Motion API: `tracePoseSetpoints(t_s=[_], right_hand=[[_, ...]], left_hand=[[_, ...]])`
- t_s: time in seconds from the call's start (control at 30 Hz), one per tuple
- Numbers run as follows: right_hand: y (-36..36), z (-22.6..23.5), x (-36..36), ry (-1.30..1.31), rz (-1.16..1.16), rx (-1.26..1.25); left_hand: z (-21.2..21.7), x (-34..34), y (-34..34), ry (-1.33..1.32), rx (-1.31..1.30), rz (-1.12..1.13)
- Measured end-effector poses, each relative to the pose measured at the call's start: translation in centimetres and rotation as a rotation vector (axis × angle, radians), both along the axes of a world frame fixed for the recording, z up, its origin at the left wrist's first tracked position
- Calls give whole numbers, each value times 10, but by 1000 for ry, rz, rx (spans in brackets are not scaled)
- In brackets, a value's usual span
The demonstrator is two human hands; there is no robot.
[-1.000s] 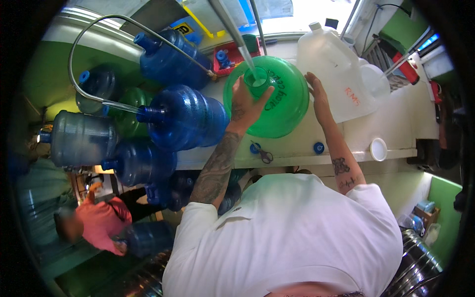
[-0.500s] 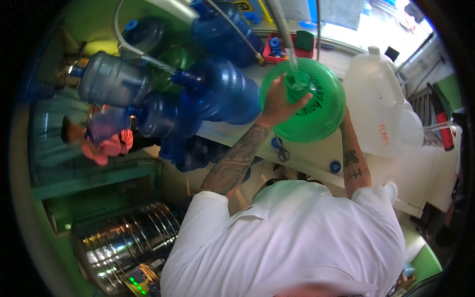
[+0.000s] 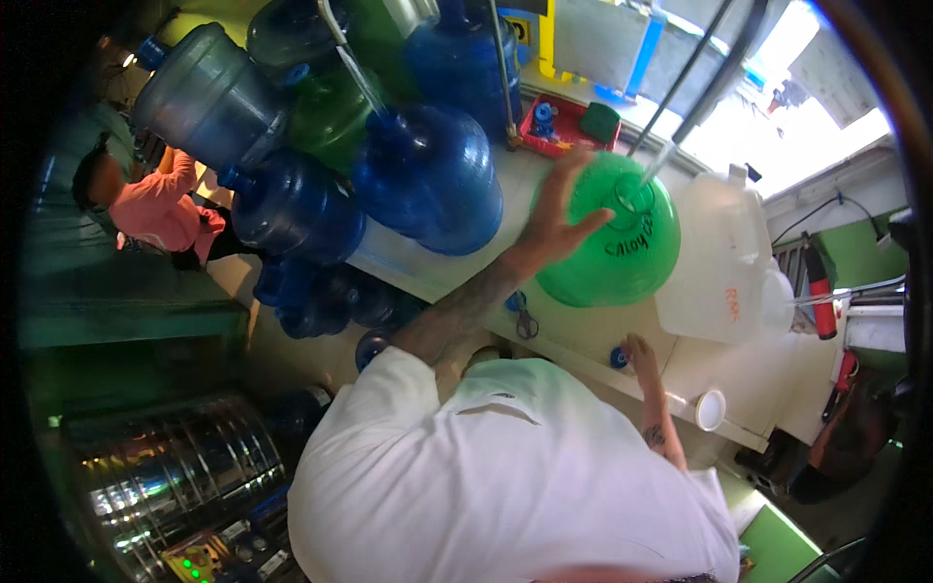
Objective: The person applies green adhesive labels to large blue and green water jugs. They use a red heat gun to warm the label area before pressing the label onto the jug. The person handles multiple jugs, placing them on a counter, applying labels, and moving them aside.
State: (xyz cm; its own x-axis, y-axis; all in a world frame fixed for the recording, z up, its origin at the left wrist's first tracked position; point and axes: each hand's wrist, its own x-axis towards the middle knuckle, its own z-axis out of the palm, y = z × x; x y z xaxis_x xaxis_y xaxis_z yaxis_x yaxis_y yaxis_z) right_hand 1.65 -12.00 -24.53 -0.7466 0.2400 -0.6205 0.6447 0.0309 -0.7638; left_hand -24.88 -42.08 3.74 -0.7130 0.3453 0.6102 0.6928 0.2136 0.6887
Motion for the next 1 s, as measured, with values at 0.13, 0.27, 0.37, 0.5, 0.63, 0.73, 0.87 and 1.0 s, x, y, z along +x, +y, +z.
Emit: tracePoseSetpoints(t_s=[0.13, 0.27, 0.37, 0.5, 0.63, 0.73, 0.87, 1.0], right_hand=[[-8, -16, 78, -153, -222, 33], [-9, -45, 138, -307, -86, 10], [-15, -54, 147, -57, -21, -347], [-30, -20, 114, -354, 458, 446], [-46, 33, 78, -131, 127, 446], [-32, 55, 78, -112, 88, 354], [30, 64, 98, -14, -184, 344], [108, 88, 97, 114, -381, 425]], left_hand=[[17, -28, -121, -5, 266, 720], [10, -87, -201, -57, -81, 698], [-2, -98, -211, -228, -199, 589], [-15, -100, -211, -98, -47, 549], [-16, -105, -228, -13, 18, 420], [-1, -92, -223, -10, 248, 655], [30, -23, -152, 208, 378, 558], [40, 65, -36, 108, 417, 23]])
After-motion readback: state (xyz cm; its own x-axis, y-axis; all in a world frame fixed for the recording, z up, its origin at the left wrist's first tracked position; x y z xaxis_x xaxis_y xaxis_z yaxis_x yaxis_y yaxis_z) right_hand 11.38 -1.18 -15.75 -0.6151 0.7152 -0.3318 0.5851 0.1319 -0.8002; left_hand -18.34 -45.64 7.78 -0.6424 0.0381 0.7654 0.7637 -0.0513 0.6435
